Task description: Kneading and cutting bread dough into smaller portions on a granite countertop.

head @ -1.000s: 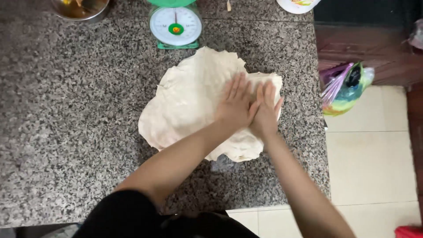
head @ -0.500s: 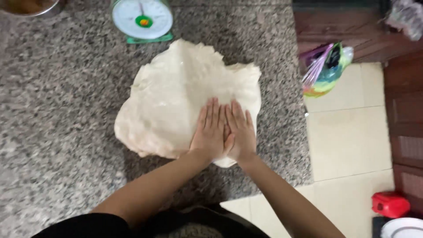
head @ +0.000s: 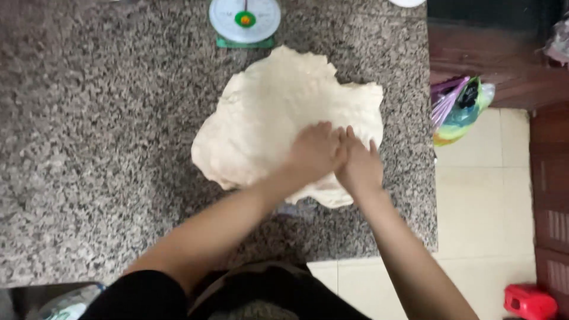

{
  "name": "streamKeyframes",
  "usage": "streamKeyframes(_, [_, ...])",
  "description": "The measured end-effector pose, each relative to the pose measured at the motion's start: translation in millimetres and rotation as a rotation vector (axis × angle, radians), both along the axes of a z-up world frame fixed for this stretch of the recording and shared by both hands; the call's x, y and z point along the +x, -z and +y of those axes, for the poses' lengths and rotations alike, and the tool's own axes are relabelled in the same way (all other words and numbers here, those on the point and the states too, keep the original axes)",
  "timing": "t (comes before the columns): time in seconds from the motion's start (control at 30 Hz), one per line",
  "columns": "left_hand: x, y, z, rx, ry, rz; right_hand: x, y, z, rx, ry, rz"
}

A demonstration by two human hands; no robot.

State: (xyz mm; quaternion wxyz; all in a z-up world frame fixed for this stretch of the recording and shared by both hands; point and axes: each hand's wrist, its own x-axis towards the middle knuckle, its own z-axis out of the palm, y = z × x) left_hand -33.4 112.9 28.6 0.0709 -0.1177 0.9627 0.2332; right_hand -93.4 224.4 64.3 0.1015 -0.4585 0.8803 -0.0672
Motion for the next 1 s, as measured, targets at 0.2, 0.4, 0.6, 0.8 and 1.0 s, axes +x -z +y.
streamKeyframes(0.2, [44.6,-8.2,-88.9,0.001,-0.151,0.105,24.7,13.4,-94.5,-0.209,0.082,-0.056])
streamKeyframes(0.4, [92.8,16.3,-67.4,-0.263,-0.091,0.024,78.6,47.6,-79.3,-0.226,0.054,-0.055])
streamKeyframes(0.6, [122.2,25.9,-47.4,-0.150,-0.145,0.120,104.4,51.8,-53.7,-0.260,0.063,-0.042])
streamKeyframes(0.8, [84.7,33.3,-73.0,-0.150,-0.194,0.237,67.0,72.5,-78.5,-0.248,-0.009,0.036])
streamKeyframes(1.0, [88.8,17.9,-69.4,-0.342,-0.145,-0.070,64.3,68.9,-79.7,-0.256,-0.081,0.010])
